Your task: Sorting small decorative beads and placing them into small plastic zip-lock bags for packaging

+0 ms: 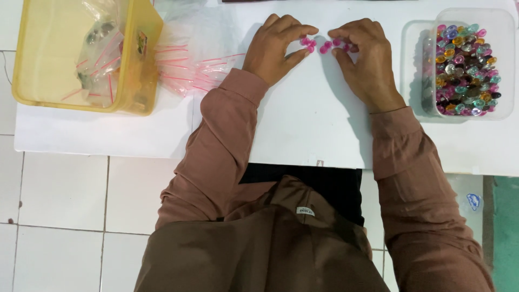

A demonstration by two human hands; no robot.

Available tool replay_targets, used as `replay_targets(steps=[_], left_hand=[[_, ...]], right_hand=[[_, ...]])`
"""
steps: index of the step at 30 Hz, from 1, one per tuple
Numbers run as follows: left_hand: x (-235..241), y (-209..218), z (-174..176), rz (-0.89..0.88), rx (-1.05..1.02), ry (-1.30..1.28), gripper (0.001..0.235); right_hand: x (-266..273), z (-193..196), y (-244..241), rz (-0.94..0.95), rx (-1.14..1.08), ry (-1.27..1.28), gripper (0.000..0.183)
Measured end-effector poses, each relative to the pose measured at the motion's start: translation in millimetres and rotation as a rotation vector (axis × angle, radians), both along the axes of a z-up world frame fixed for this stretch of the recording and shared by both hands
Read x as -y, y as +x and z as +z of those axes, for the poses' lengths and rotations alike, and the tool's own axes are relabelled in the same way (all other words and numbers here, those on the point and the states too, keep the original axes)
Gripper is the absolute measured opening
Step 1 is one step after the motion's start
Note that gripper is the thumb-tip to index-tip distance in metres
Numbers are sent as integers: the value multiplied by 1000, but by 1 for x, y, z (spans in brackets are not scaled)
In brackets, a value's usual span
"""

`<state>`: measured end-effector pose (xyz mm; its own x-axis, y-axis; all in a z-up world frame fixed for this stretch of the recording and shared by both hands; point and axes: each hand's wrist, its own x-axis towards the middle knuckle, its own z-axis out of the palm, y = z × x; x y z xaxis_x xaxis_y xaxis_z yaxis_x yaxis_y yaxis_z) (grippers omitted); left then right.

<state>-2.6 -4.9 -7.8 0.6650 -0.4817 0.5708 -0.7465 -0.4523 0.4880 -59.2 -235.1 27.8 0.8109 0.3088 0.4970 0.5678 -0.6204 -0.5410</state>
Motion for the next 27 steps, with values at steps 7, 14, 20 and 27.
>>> replay_targets(steps=[7,14,20,27], left_hand=[[12,-4,0,39,47,42,32],[12,-12,14,-6,159,-22,36],[37,-30,34,9,276,5,34],[139,-52,14,-218,380,271,73]], right_hand=[[-4,-2,0,46,-17,80,35],[0,17,-15,8,56,59,37],[46,56,-50,-42,162,29,34],[163,71,-62,-236,75,-157,24]])
